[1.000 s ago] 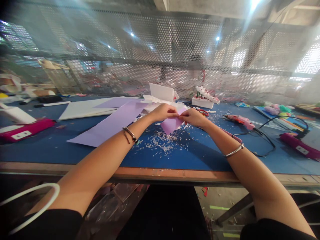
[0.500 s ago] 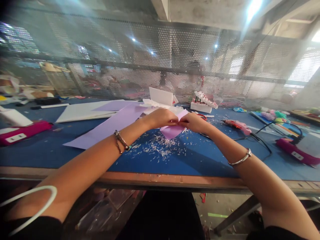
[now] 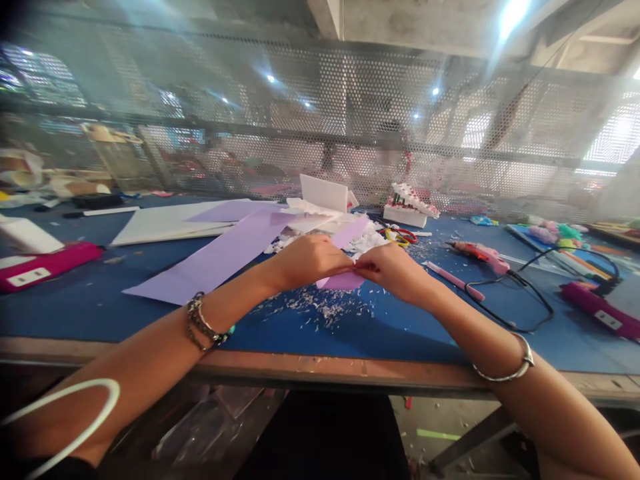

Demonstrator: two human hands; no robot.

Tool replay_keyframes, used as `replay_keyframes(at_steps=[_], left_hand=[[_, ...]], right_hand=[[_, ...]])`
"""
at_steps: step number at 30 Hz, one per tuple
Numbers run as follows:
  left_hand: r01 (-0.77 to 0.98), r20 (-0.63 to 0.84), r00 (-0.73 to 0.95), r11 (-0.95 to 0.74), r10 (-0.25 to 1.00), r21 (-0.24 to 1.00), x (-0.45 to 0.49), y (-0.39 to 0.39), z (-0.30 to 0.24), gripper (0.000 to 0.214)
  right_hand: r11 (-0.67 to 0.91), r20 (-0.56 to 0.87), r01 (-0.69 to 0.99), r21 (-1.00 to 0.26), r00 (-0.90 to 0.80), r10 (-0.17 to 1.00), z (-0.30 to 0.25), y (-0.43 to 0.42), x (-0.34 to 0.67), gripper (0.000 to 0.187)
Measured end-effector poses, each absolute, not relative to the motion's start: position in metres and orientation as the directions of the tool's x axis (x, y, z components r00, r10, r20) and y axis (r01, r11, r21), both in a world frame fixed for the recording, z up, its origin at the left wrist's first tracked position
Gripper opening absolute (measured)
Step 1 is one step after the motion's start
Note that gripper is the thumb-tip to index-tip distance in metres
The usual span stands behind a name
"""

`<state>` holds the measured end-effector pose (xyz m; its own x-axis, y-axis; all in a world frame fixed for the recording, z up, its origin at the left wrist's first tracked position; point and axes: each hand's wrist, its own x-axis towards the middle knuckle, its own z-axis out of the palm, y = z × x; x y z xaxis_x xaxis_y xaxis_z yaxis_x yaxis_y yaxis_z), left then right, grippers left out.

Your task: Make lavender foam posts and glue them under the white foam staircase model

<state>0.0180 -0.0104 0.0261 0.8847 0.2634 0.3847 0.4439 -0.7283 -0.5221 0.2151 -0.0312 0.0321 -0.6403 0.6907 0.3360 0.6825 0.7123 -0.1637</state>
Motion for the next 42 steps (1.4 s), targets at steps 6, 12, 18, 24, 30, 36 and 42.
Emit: replay_keyframes(at_steps=[6,12,18,24,30,36,42], left_hand=[[0.501,0.400,0.853,-0.743,0.336,-0.444,0.018,-0.005,0.018,0.032],[0.494,0.385,0.862,-0.714,0.329,-0.496,0.018,-0.006,0.016,0.033],[0.558,0.453,0.786,-0.797,0.420,-0.230,0.014,-0.005,0.017,0.034],[0.525,0.457,0.755,-0.851,0.471,0.008,0.011,0.001,0.012,0.033],[0.453,0.490,0.731,-0.875,0.475,0.172,0.008,0.000,0.015,0.030],[0.438,0.482,0.686,-0.838,0.546,0.326,0.010,-0.002,0.012,0.031],[0.438,0.486,0.687,-0.841,0.541,0.318,0.013,-0.005,0.013,0.043]], right_hand=[[0.689,0.404,0.724,-0.025,-0.623,0.670,0.021,-0.030,0.212,0.023],[0.703,0.453,0.710,-0.038,-0.615,0.646,0.015,-0.027,0.210,0.020],[0.682,0.463,0.679,-0.272,-0.529,0.711,0.018,-0.024,0.212,0.019],[0.674,0.415,0.664,-0.322,-0.541,0.731,0.017,-0.023,0.214,0.022],[0.712,0.472,0.669,-0.213,-0.568,0.675,0.017,-0.022,0.215,0.021],[0.721,0.520,0.693,-0.024,-0.607,0.601,0.016,-0.022,0.213,0.023],[0.707,0.530,0.689,0.158,-0.663,0.528,0.015,-0.031,0.213,0.032]])
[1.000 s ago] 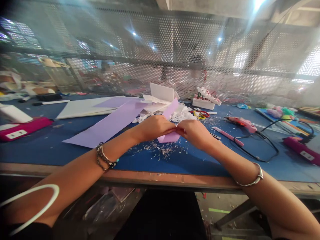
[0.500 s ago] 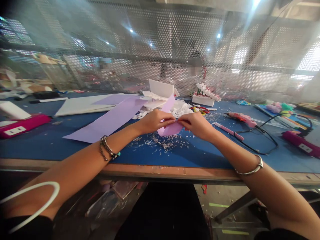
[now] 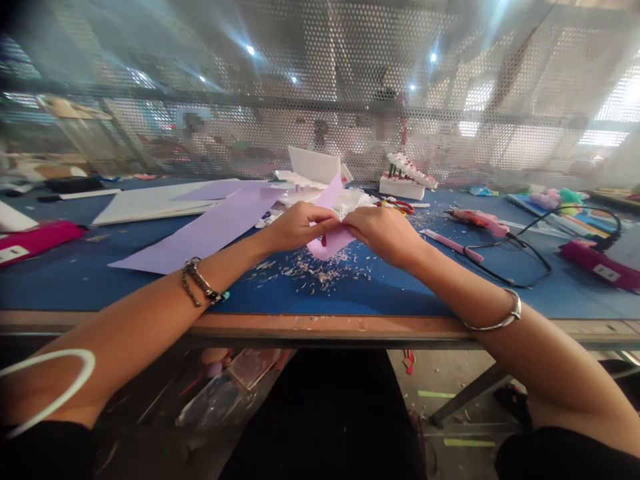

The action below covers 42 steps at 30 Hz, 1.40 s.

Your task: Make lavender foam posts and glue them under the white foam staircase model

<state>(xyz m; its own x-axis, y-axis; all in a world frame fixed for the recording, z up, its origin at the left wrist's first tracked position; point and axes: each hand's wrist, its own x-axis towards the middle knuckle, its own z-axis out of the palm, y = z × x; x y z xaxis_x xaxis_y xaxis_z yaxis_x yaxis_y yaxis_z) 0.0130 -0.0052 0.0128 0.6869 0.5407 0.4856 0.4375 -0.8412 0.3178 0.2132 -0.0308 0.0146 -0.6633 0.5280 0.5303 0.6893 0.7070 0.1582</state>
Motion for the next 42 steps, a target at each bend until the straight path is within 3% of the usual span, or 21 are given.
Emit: replay_keyframes(at_steps=[5,14,20,25,36,42], left_hand=[[0.426,0.492,0.706,-0.861,0.509,0.279,0.0134,-0.0056,0.0145,0.038],[0.488,0.493,0.763,-0.873,0.419,-0.013,0.0132,-0.0035,0.0137,0.032],[0.528,0.523,0.786,-0.799,0.330,-0.288,0.0117,-0.0006,0.0116,0.032],[0.555,0.510,0.795,-0.731,0.327,-0.397,0.0131,-0.0022,0.0109,0.032],[0.559,0.474,0.801,-0.741,0.366,-0.373,0.0137,-0.0027,0.0103,0.035],[0.563,0.459,0.806,-0.726,0.375,-0.395,0.0141,-0.0014,0.0097,0.034]], right_hand=[[0.693,0.513,0.692,0.203,-0.678,0.527,0.0163,-0.0349,0.2129,0.034],[0.758,0.506,0.620,-0.204,-0.596,0.624,0.0188,-0.0285,0.2139,0.016],[0.724,0.510,0.620,-0.302,-0.537,0.672,0.0158,-0.0269,0.2124,0.012],[0.713,0.540,0.662,-0.231,-0.523,0.660,0.0151,-0.0271,0.2123,0.011],[0.717,0.503,0.696,-0.015,-0.615,0.607,0.0170,-0.0279,0.2133,0.016],[0.746,0.500,0.661,-0.087,-0.618,0.606,0.0176,-0.0266,0.2144,0.018]])
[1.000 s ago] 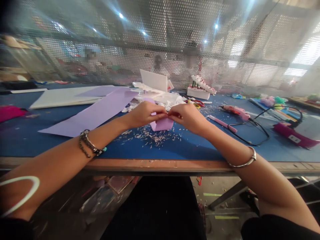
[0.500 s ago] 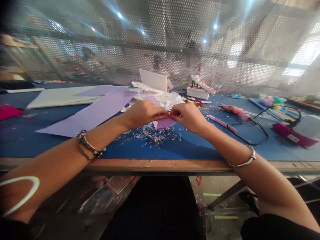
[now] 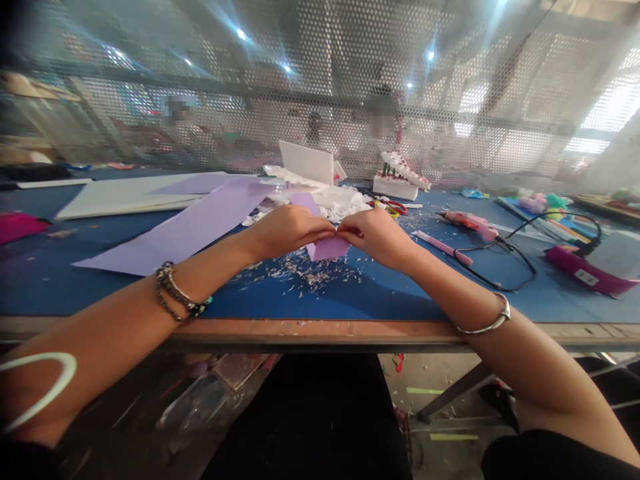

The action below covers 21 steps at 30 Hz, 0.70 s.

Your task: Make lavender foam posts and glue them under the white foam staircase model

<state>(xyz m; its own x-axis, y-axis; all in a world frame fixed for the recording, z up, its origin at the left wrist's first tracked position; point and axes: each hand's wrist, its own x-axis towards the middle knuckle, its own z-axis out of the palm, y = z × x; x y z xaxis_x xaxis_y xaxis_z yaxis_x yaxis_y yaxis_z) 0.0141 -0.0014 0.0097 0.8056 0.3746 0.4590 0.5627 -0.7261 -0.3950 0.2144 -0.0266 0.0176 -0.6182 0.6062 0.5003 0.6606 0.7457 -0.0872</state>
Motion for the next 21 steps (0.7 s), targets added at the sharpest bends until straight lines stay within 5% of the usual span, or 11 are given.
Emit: replay_keyframes(at_steps=[13,21], left_hand=[[0.547,0.406,0.821,-0.754,0.401,-0.363,0.0161,-0.0032,0.0105,0.031],[0.516,0.389,0.826,-0.825,0.409,-0.228,0.0137,-0.0026,0.0112,0.033]], right_hand=[[0.705,0.445,0.689,-0.167,-0.585,0.678,0.0194,-0.0311,0.2120,0.011],[0.702,0.450,0.678,-0.217,-0.569,0.688,0.0165,-0.0291,0.2130,0.011]])
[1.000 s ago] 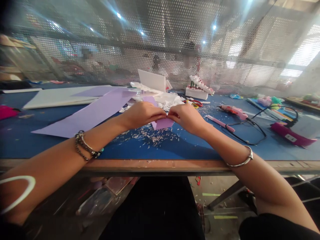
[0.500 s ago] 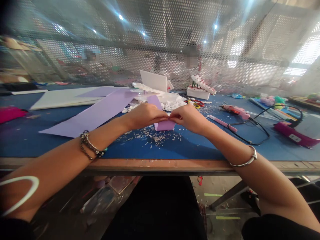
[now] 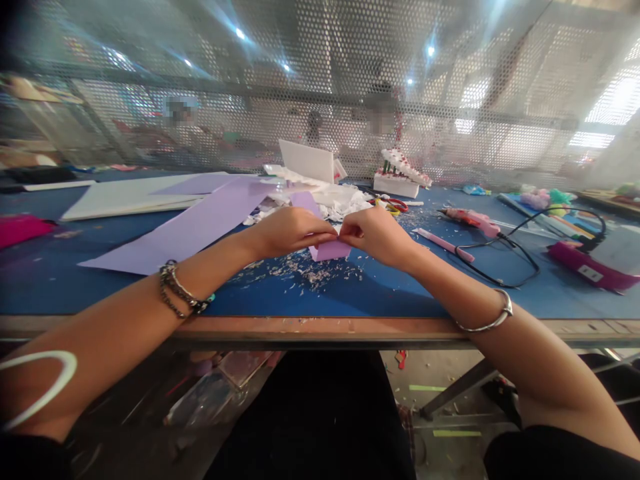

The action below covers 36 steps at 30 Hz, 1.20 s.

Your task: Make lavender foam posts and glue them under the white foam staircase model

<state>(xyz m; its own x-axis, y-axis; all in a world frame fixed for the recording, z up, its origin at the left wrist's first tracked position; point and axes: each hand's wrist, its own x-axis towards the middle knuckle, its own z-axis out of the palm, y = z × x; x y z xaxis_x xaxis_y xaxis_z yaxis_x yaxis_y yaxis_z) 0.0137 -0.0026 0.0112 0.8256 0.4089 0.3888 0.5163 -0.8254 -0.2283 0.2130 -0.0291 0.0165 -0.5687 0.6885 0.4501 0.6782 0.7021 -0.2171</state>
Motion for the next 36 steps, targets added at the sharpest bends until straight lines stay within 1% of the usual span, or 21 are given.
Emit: replay_keyframes(at_steps=[4,7,11,15,20,25,29,36], left_hand=[[0.535,0.392,0.813,-0.819,0.431,-0.207,0.0149,-0.0026,0.0107,0.031],[0.554,0.398,0.802,-0.803,0.445,-0.219,0.0159,-0.0029,0.0096,0.028],[0.557,0.435,0.795,-0.793,0.423,-0.247,0.0167,-0.0032,0.0083,0.026],[0.579,0.442,0.778,-0.784,0.447,-0.226,0.0178,-0.0050,0.0083,0.024],[0.623,0.433,0.758,-0.739,0.488,-0.256,0.0182,-0.0072,0.0094,0.024],[0.640,0.447,0.745,-0.719,0.495,-0.271,0.0174,-0.0061,0.0091,0.023],[0.618,0.441,0.756,-0.751,0.484,-0.234,0.0178,-0.0055,0.0091,0.020],[0.559,0.431,0.767,-0.825,0.474,-0.087,0.0150,-0.0028,0.0100,0.023]], right_hand=[[0.705,0.456,0.685,-0.185,-0.576,0.679,0.0158,-0.0294,0.2122,0.010],[0.711,0.460,0.687,-0.154,-0.587,0.666,0.0152,-0.0293,0.2121,0.010],[0.712,0.473,0.686,-0.150,-0.583,0.661,0.0139,-0.0284,0.2132,0.011],[0.711,0.483,0.687,-0.149,-0.577,0.659,0.0132,-0.0280,0.2141,0.009],[0.699,0.422,0.702,-0.135,-0.598,0.682,0.0162,-0.0290,0.2127,0.014],[0.735,0.365,0.672,-0.095,-0.663,0.654,0.0179,-0.0290,0.2127,0.021],[0.720,0.382,0.689,-0.080,-0.646,0.661,0.0165,-0.0293,0.2135,0.019],[0.704,0.440,0.699,-0.126,-0.596,0.671,0.0143,-0.0297,0.2126,0.015]])
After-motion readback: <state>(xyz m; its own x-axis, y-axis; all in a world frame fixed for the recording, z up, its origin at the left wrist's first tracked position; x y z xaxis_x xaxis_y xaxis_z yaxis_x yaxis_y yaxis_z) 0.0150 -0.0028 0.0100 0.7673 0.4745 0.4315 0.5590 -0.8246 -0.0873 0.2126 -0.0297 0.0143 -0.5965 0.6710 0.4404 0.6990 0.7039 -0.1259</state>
